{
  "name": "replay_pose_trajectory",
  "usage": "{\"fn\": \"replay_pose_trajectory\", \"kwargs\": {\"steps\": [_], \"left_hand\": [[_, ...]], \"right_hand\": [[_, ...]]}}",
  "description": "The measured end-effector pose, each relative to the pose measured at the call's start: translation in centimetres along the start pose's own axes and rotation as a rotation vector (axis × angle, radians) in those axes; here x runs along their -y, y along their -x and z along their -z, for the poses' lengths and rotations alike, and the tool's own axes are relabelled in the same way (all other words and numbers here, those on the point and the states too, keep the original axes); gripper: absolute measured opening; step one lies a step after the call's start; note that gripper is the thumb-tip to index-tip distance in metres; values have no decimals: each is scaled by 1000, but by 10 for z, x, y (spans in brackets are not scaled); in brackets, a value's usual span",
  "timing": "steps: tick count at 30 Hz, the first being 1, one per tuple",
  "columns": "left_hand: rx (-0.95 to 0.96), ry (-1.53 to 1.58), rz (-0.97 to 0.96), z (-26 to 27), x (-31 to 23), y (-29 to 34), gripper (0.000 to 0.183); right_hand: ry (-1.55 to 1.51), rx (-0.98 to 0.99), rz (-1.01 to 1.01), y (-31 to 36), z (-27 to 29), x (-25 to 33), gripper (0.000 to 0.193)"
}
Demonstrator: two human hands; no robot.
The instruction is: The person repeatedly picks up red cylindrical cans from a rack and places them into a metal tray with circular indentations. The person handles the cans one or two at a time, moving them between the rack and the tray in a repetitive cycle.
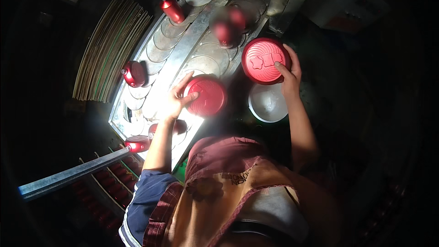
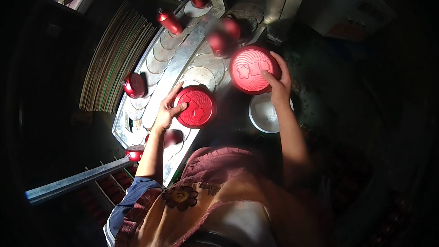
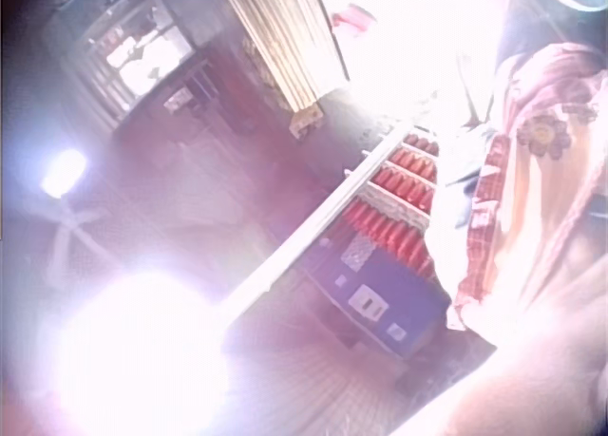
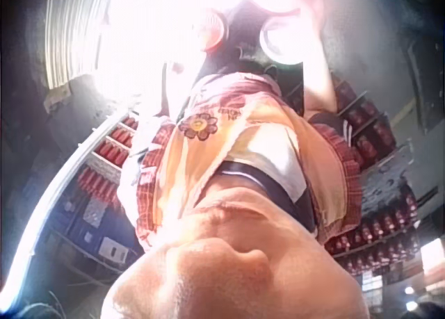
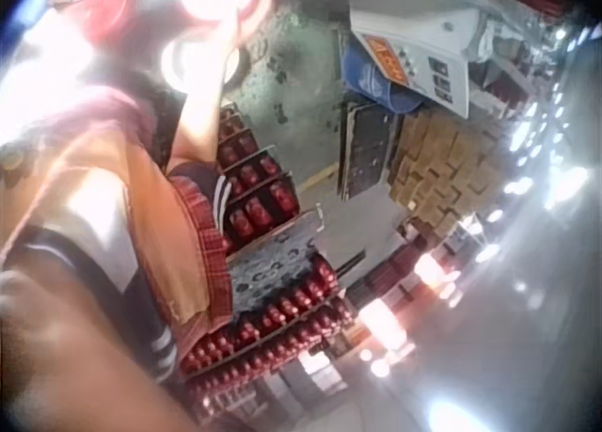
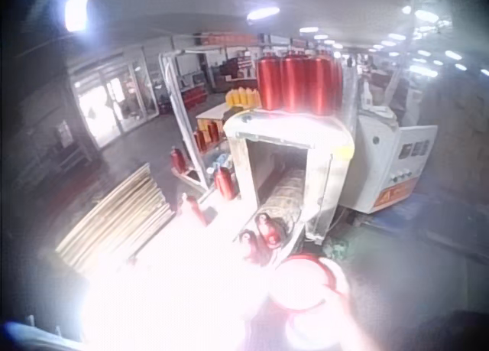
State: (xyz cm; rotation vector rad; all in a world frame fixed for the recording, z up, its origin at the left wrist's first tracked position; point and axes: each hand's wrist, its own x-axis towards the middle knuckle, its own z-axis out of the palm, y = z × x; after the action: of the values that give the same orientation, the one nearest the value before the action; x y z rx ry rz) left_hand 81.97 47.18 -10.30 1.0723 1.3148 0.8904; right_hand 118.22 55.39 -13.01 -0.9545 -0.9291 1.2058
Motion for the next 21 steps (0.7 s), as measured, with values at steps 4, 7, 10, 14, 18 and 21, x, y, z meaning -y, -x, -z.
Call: {"fn": "replay_pose_trajectory", "kwargs": {"steps": [4, 7, 10, 14, 18, 21], "left_hand": [[60, -739, -414, 14, -17, -72, 68], [255, -862, -575, 22, -9, -145, 67], [423, -907, -683, 24, 3, -208, 56], [428, -813, -621, 21, 8, -264, 49], [503, -752, -578, 9, -6, -306, 50], [519, -766, -624, -3, -16, -337, 53]], "right_hand": [[513, 354, 454, -81, -92, -37, 53], [650, 523, 412, -129, -127, -95, 56], [760, 534, 444, -165, -133, -146, 58], [785, 567, 317, -209, -124, -167, 62], [876, 503, 194, -255, -108, -152, 69], [1024, 525, 241, -278, -88, -145, 65]]}}
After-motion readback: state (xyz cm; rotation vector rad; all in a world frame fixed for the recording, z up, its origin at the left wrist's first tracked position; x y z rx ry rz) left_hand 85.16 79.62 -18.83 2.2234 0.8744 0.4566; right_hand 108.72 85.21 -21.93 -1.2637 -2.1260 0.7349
